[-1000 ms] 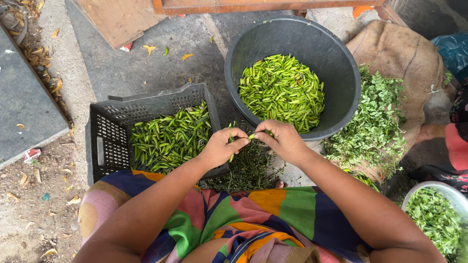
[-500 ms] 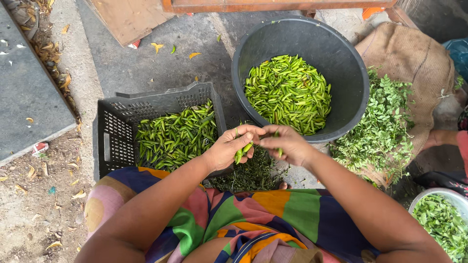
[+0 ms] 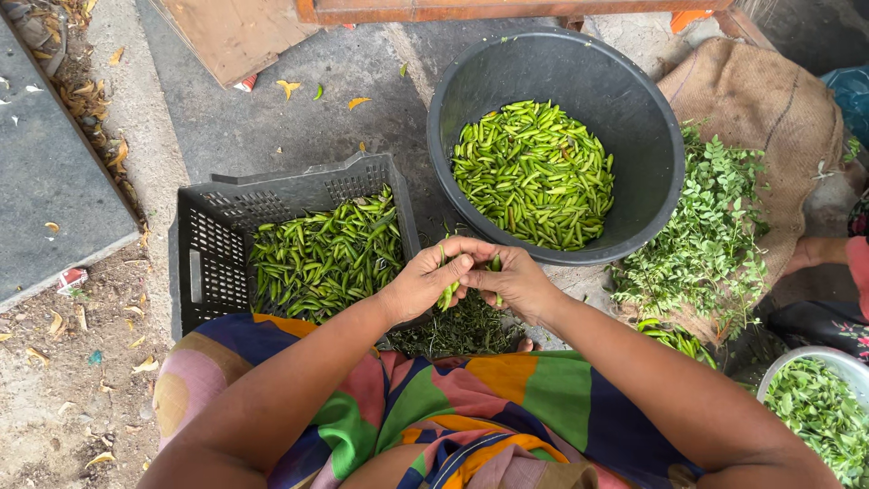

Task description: The person sits on the ground and removes stems from green chilies by hand, placing the de-stemmed chilies into a black basin and discarding the stems onto the floor. Another person nearby is also processing green leafy vegetables.

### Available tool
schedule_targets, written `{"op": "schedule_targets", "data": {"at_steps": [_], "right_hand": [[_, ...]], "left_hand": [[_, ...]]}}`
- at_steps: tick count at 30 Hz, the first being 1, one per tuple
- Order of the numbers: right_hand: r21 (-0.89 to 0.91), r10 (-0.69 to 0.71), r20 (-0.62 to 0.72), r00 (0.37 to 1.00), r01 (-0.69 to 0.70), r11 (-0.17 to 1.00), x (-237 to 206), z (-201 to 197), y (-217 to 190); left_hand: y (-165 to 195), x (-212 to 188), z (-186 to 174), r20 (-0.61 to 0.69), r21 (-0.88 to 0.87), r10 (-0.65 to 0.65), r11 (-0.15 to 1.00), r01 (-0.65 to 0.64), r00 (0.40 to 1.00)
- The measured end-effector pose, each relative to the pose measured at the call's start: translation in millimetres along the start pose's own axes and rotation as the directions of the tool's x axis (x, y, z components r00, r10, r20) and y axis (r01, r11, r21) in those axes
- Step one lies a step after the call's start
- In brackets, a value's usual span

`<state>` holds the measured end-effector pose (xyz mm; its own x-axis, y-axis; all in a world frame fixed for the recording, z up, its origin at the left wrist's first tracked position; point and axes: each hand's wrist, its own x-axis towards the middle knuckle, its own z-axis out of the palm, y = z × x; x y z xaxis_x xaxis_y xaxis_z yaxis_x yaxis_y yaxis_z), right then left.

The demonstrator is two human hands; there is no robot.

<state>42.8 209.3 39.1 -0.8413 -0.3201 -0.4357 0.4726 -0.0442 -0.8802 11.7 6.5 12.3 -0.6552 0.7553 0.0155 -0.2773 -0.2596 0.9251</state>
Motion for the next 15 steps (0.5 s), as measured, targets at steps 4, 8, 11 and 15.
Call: {"op": "schedule_targets", "data": {"at_steps": [4, 8, 11, 15], "right_hand": [[0.109, 0.099, -0.065, 0.993, -0.092, 0.990, 2.1, -3.1, 3.0], [0.244, 0.080, -0.113, 0.990, -0.051, 0.968, 6.0, -19.6, -5.5], [0.230, 0.018, -0.162, 0.987, 0.020, 0.973, 4.7, -31.4, -13.8], [0.140, -0.025, -0.166, 0.986, 0.049, 0.989, 1.3, -30.9, -16.1]], "left_hand": [[4.4, 0.3, 2.0, -0.041, 0.070, -0.041, 0.997, 0.044, 0.998], [1.4, 2.5, -2.3, -0.140, 0.055, -0.067, 0.996, 0.075, 0.988], [-4.8, 4.6, -6.2, -0.168, 0.231, 0.019, 0.973, 0.021, 0.986], [-11.7, 4.9, -8.8, -0.218, 0.411, -0.011, 0.906, 0.102, 0.976]]}}
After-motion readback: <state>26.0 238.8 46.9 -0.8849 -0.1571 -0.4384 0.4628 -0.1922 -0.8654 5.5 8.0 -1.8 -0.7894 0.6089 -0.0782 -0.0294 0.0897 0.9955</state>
